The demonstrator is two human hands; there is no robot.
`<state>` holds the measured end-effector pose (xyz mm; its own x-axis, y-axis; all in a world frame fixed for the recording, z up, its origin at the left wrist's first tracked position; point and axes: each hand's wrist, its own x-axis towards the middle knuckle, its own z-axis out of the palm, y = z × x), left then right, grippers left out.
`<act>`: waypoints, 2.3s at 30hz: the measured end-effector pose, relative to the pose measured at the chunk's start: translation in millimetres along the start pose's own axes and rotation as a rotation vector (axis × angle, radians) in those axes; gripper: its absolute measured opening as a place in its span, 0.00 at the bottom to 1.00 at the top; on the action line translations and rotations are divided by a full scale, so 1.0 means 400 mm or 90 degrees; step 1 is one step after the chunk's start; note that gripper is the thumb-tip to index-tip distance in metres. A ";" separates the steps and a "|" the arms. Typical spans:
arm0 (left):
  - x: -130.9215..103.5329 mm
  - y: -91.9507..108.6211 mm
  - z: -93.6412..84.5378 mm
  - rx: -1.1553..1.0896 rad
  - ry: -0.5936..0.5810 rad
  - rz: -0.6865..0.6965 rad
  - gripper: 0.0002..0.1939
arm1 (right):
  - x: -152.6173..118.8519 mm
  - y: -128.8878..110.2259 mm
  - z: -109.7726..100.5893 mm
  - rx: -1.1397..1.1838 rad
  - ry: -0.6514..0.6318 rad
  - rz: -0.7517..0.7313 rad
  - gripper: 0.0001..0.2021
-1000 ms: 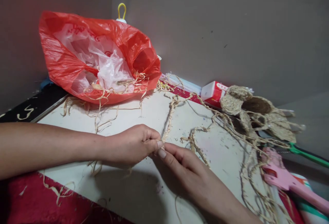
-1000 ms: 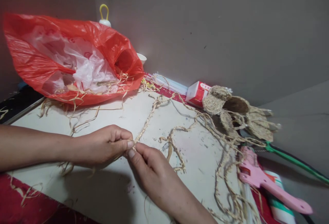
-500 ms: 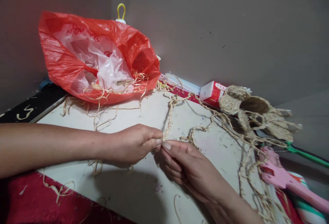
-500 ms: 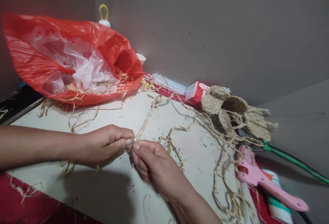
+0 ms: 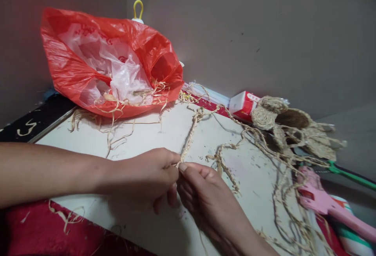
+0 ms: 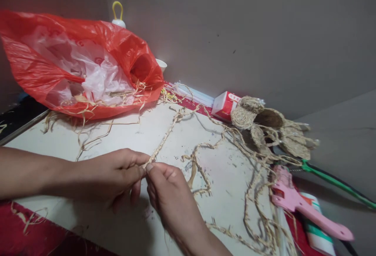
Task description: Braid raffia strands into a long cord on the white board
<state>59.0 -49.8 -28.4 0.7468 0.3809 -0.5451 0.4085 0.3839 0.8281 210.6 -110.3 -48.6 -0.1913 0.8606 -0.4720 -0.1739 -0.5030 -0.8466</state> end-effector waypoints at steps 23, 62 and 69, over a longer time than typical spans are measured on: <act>-0.016 0.052 -0.042 0.268 0.312 0.299 0.12 | 0.003 -0.011 -0.001 0.101 0.002 -0.043 0.13; 0.041 0.028 -0.074 0.144 -0.106 0.175 0.11 | 0.008 -0.049 -0.056 -0.097 -0.095 0.044 0.17; 0.010 0.085 -0.142 0.494 -0.068 0.207 0.10 | 0.008 -0.050 -0.060 -0.081 -0.097 0.046 0.16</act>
<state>46.1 12.6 -10.1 0.9189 0.2765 -0.2814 0.3804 -0.4319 0.8178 236.5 -95.5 -39.1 -0.3445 0.7960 -0.4977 -0.0329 -0.5401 -0.8410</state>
